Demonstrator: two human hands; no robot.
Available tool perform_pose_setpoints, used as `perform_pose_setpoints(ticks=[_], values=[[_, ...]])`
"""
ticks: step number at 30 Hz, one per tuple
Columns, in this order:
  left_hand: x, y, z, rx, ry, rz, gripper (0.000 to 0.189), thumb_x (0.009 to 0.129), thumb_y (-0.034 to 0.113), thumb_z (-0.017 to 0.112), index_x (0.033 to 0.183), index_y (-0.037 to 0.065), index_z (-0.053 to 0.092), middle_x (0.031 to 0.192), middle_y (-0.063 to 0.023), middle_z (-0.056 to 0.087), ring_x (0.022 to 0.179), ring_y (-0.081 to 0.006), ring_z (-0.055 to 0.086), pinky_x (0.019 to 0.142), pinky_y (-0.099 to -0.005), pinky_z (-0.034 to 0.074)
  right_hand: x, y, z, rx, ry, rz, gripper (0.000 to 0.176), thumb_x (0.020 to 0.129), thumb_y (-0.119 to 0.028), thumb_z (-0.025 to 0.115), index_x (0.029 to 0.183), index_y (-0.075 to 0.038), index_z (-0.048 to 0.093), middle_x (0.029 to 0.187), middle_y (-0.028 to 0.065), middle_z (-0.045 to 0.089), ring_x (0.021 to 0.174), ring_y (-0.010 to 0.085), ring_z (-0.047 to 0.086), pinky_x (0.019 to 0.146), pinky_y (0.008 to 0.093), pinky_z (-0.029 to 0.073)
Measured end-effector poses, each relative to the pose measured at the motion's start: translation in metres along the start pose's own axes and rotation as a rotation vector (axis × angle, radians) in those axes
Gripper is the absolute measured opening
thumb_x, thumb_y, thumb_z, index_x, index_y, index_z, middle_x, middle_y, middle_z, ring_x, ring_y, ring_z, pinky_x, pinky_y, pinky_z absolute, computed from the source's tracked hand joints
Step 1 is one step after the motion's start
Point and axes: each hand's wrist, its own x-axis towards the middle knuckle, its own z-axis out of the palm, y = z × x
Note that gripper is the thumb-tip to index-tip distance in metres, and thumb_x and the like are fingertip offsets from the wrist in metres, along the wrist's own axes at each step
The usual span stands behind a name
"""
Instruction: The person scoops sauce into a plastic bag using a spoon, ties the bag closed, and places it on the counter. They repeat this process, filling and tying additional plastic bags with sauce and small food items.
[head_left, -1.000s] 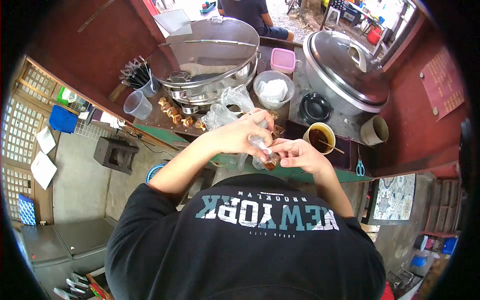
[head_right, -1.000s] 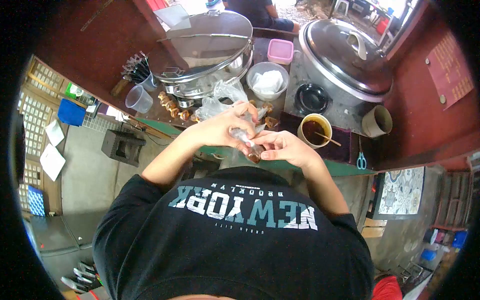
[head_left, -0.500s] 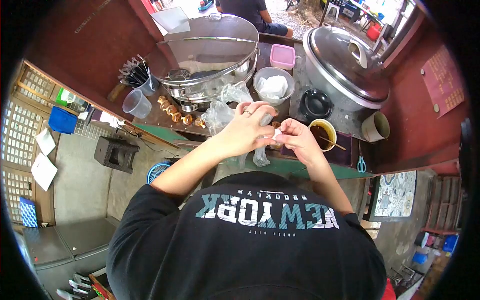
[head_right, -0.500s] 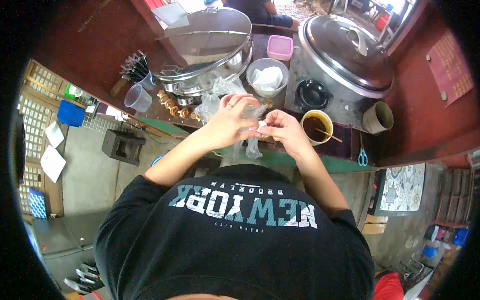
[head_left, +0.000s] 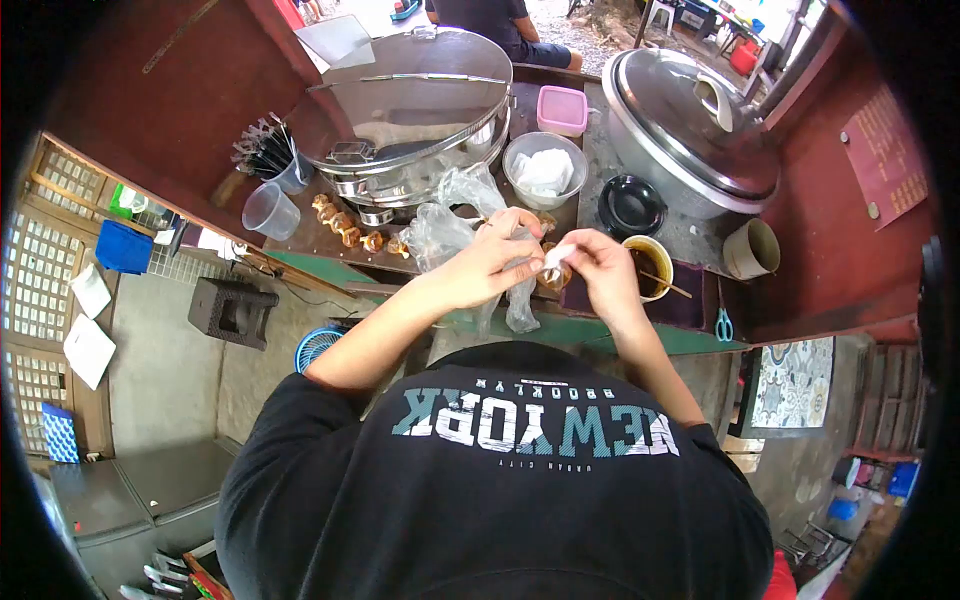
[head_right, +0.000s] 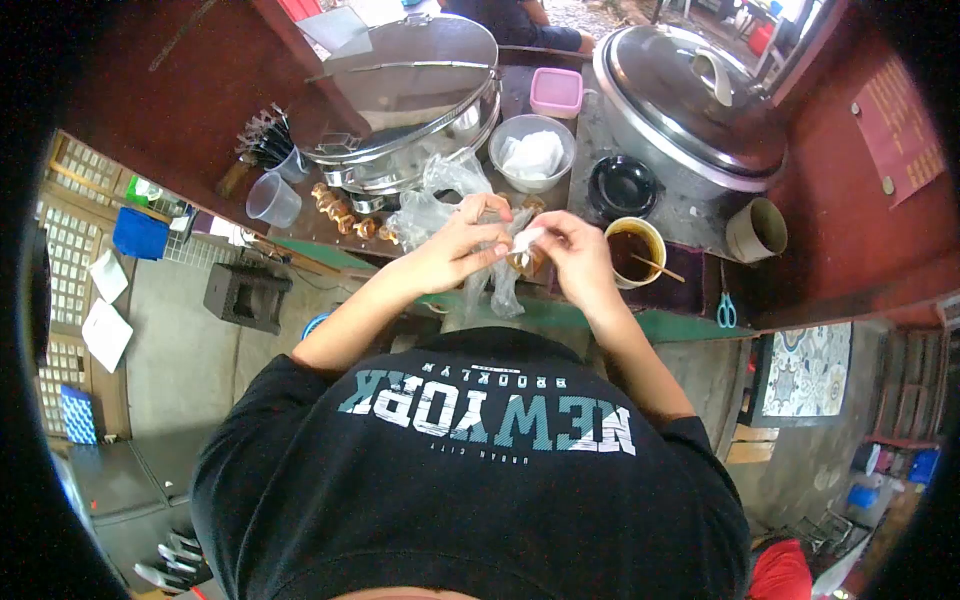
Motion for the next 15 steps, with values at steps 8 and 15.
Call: perform_pose_setpoints(ticks=[8, 15], values=[[0.012, 0.008, 0.006, -0.599, 0.043, -0.008, 0.01, 0.082, 0.009, 0.068, 0.081, 0.004, 0.059, 0.099, -0.008, 0.06, 0.099, -0.0203, 0.054, 0.091, -0.0347, 0.039, -0.01, -0.017, -0.003, 0.085, 0.048, -0.226, 0.011, 0.081, 0.006, 0.062, 0.09, 0.001, 0.065, 0.092, 0.0034, 0.059, 0.084, 0.0112, 0.059, 0.078, 0.0235, 0.046], [0.02, 0.012, 0.024, -0.83, 0.063, -0.199, 0.013, 0.08, 0.009, 0.072, 0.08, 0.003, 0.061, 0.089, -0.0035, 0.065, 0.082, -0.0086, 0.058, 0.074, -0.0232, 0.045, -0.016, -0.03, 0.0, 0.147, 0.056, -0.23, 0.011, 0.081, 0.005, 0.062, 0.09, 0.001, 0.066, 0.091, 0.0043, 0.059, 0.084, 0.0116, 0.058, 0.077, 0.0229, 0.046]])
